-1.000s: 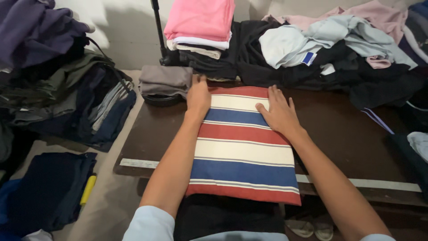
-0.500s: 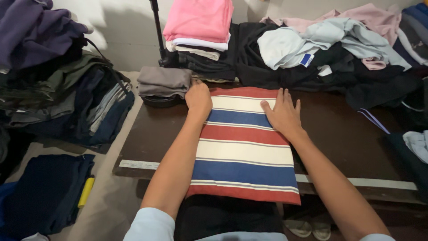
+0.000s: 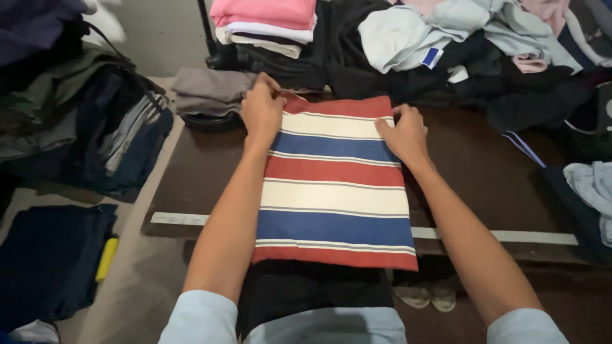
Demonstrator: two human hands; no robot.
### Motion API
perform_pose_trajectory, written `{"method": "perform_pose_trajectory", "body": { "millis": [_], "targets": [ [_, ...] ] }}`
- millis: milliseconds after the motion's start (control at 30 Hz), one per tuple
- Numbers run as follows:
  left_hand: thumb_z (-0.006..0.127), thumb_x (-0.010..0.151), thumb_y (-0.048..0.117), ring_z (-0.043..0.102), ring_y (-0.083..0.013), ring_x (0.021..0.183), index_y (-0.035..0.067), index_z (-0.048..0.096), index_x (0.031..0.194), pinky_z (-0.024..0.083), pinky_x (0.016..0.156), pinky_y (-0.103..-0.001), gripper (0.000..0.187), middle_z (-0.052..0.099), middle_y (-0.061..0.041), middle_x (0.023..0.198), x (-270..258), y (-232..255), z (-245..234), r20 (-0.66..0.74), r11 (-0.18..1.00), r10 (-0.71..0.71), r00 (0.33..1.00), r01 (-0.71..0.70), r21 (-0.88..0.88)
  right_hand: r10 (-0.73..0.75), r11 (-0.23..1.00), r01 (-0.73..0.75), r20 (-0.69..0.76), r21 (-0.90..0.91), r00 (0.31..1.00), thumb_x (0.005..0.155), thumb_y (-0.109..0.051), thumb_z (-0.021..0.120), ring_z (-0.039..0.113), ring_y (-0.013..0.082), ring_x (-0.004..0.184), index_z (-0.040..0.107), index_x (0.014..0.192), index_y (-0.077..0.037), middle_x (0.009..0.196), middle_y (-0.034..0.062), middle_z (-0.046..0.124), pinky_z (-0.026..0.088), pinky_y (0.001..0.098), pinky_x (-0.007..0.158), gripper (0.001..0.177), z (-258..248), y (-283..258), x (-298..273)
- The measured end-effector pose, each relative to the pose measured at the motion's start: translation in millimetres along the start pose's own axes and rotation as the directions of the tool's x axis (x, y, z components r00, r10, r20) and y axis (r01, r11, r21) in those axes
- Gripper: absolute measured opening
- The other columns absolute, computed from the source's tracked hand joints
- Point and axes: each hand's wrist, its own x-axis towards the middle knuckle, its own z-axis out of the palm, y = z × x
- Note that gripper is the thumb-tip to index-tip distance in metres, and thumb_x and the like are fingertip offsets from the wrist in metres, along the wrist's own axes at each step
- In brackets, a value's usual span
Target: The person folds a striped shirt, a dark graphic t-shirt, and a light-colored garment on a wooden table. Each item is smoothed, folded into a compact rectangle, and stacked. The person then rolls the last garment into a tight bundle.
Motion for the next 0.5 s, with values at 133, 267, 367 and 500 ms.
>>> {"method": "perform_pose_trajectory", "body": {
  "millis": [133, 267, 367, 500],
  "targets": [
    [0.081, 0.075, 0.012, 0.074, -0.0331, 0.092, 0.011, 0.065, 0.097, 0.055, 0.08, -0.046, 0.027, 0.077, -0.009, 0.092, -1, 13, -13, 0.025, 0.996, -0.052, 0.998, 0.053, -0.067, 0.03, 0.935, -0.039, 0.029, 0.354, 0.999, 0.085, -0.017, 0.078, 0.072, 0.0245, 0.094, 0.061, 0.112, 0.003, 0.107, 0.0177, 0.073, 0.056, 0.0352, 0.082, 0.038, 0, 6, 8],
    [0.081, 0.076, 0.01, 0.074, -0.0325, 0.093, 0.01, 0.067, 0.1, 0.056, 0.082, -0.044, 0.028, 0.078, -0.01, 0.093, 0, 9, -14, 0.012, 0.991, -0.039, 0.999, 0.04, -0.131, 0.05, 0.78, -0.115, 0.121, 0.615, 0.991, 0.085, -0.005, 0.073, 0.069, 0.0162, 0.092, 0.053, 0.123, 0.004, 0.109, 0.0157, 0.072, 0.056, 0.0279, 0.075, 0.044, -2, 7, 10],
    [0.08, 0.076, 0.009, 0.075, -0.0308, 0.095, 0.011, 0.07, 0.1, 0.057, 0.083, -0.041, 0.026, 0.078, -0.009, 0.097, 6, 0, -7, -0.004, 0.986, -0.046, 0.999, 0.045, -0.162, 0.113, 0.716, -0.217, 0.196, 0.663, 0.974, 0.083, -0.002, 0.071, 0.07, 0.0139, 0.094, 0.052, 0.131, 0.004, 0.112, 0.0124, 0.072, 0.056, 0.0262, 0.077, 0.052, -9, 8, 11],
    [0.079, 0.077, 0.006, 0.075, -0.0301, 0.089, 0.007, 0.07, 0.1, 0.056, 0.079, -0.04, 0.024, 0.076, -0.011, 0.092, 9, -12, 2, -0.005, 0.978, -0.042, 0.999, 0.041, -0.205, 0.088, 0.708, -0.229, 0.239, 0.668, 0.967, 0.085, -0.006, 0.072, 0.07, 0.013, 0.094, 0.064, 0.125, 0.008, 0.109, 0.0095, 0.073, 0.055, 0.0258, 0.082, 0.043, -16, 6, 14]
  ]
}}
